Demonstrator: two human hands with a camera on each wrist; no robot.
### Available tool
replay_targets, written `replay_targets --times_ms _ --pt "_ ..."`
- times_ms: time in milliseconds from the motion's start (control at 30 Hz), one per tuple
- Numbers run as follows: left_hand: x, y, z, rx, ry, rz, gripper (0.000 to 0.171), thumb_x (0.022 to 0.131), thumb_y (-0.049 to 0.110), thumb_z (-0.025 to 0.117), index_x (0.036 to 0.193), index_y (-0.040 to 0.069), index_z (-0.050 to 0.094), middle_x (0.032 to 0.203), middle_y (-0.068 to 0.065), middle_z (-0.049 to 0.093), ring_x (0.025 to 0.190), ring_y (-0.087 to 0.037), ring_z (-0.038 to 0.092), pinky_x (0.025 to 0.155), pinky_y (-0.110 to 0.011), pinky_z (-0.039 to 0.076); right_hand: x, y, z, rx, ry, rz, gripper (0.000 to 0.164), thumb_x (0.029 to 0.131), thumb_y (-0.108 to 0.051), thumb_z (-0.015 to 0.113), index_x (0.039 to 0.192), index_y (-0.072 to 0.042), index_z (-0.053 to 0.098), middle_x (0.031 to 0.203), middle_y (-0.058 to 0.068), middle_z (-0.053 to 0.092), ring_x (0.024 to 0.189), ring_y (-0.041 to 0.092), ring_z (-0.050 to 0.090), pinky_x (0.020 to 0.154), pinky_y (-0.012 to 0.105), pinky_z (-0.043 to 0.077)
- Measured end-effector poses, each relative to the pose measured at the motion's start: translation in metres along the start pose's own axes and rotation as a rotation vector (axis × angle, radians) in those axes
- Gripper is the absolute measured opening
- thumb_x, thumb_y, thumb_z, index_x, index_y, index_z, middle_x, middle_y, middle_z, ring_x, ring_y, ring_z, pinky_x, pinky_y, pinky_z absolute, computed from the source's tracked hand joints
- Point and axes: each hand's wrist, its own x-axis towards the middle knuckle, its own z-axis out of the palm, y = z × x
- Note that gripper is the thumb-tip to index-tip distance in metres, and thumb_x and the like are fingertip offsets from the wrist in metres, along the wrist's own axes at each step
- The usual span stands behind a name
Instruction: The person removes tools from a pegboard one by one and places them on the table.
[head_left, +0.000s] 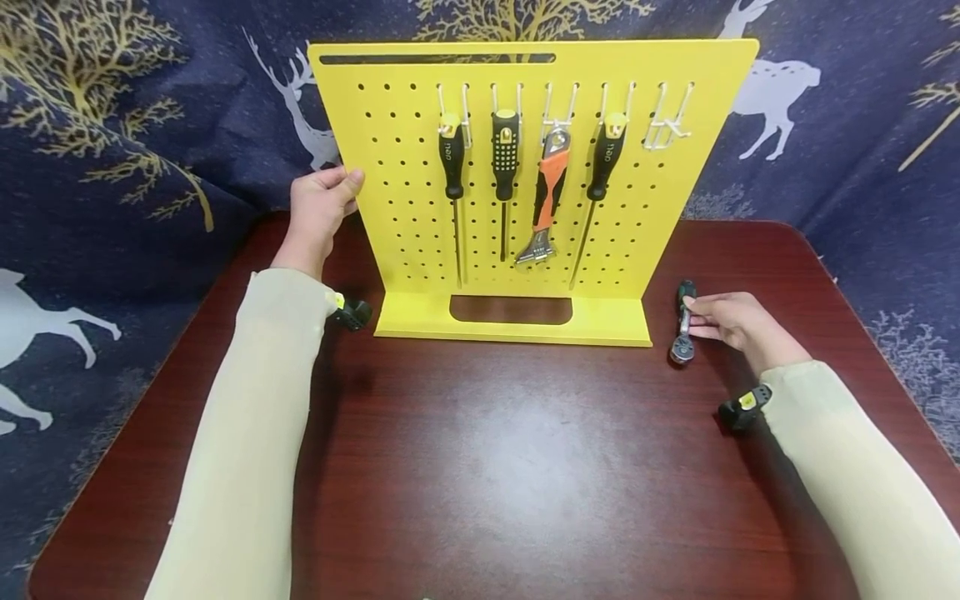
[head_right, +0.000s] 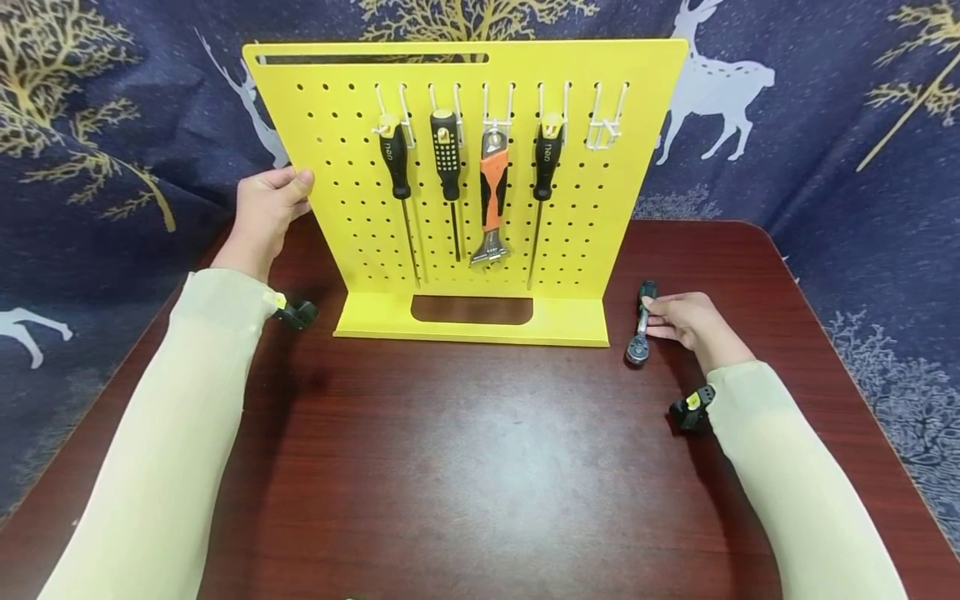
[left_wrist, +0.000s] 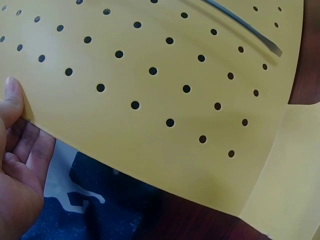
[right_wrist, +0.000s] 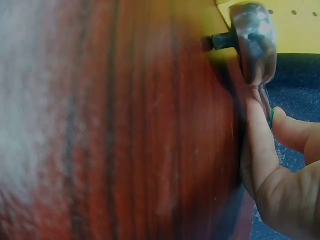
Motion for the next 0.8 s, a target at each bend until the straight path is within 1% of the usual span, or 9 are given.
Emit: replay_targets --times_ms 67,233,300,400,533,633,700,800 --pt "0.0 -0.0002 0.001 -0.002 -0.005 0.001 0.025 0.095 0.02 0.074 0.118 0.011 0.077 0.086 0.017 0.064 0.082 0.001 0.058 0.082 -0.017 0.053 -0.0006 -0.0009 -0.0009 -0.029 0.004 -0.001 0.047 0.108 -0.018 0.047 0.144 0.011 0.035 0.074 -0.016 0.059 0.07 -0.004 0.062 0.07 0.014 0.059" --pt "0.0003 -0.0002 0.0007 -0.017 0.005 0.01 0.007 0.094 0.019 0.074 0.098 0.02 0.08 0.083 0.016 0.063 0.077 -0.001 0.056 0.077 -0.016 0.052 -0.0001 -0.0039 -0.002 -0.076 -0.009 -0.008 0.052 0.109 -0.019 0.048 0.145 0.015 0.032 0.075 -0.015 0.059 0.071 -0.004 0.062 0.072 0.015 0.06" --pt "0.0001 -0.0001 0.0002 -0.018 0.004 0.014 0.007 0.095 0.018 0.074 0.092 0.022 0.079 0.081 0.015 0.062 0.075 -0.001 0.054 0.076 -0.016 0.052 0.0005 -0.0047 -0.0019 -0.104 -0.01 -0.011 0.055 0.109 -0.02 0.048 0.145 0.017 0.03 0.075 -0.013 0.059 0.071 -0.004 0.061 0.072 0.015 0.06" --pt "0.0003 0.0 -0.0001 -0.02 -0.003 0.018 0.009 0.095 0.018 0.074 0.09 0.023 0.079 0.08 0.015 0.063 0.075 -0.001 0.055 0.076 -0.016 0.052 0.0006 -0.0053 -0.002 -0.132 -0.011 -0.006 0.057 0.109 -0.021 0.047 0.146 0.019 0.028 0.075 -0.012 0.059 0.071 -0.003 0.061 0.072 0.015 0.06" --pt "0.0008 0.0003 0.0006 -0.017 -0.007 0.016 0.008 0.094 0.019 0.074 0.091 0.023 0.08 0.081 0.015 0.063 0.075 -0.001 0.055 0.076 -0.016 0.052 -0.0013 -0.0046 -0.004 -0.141 -0.011 0.012 0.056 0.108 -0.024 0.049 0.144 0.015 0.032 0.074 -0.013 0.06 0.071 -0.002 0.062 0.073 0.017 0.06" --pt "0.0009 -0.0001 0.0004 -0.009 -0.004 0.008 0.007 0.094 0.019 0.075 0.097 0.021 0.08 0.083 0.015 0.064 0.077 -0.002 0.056 0.077 -0.016 0.052 -0.0027 -0.0037 -0.0056 -0.156 -0.011 0.018 0.061 0.108 -0.029 0.05 0.147 0.014 0.03 0.075 -0.014 0.061 0.072 -0.003 0.063 0.073 0.018 0.061" --pt "0.0009 -0.0008 -0.0001 -0.007 0.001 0.006 0.011 0.094 0.019 0.075 0.103 0.018 0.08 0.084 0.015 0.064 0.078 -0.001 0.057 0.077 -0.016 0.053 -0.003 -0.0027 -0.0062 -0.161 -0.013 0.015 0.066 0.108 -0.031 0.05 0.149 0.014 0.026 0.076 -0.015 0.061 0.072 -0.003 0.064 0.074 0.018 0.061" --pt "0.0006 -0.0017 0.0001 0.002 0.0 0.006 0.022 0.095 0.02 0.074 0.115 0.012 0.078 0.084 0.016 0.065 0.078 -0.001 0.058 0.077 -0.016 0.053 -0.0034 -0.0004 -0.0074 -0.159 -0.008 0.011 0.07 0.107 -0.034 0.05 0.151 0.014 0.023 0.076 -0.016 0.061 0.072 -0.004 0.065 0.074 0.019 0.061"
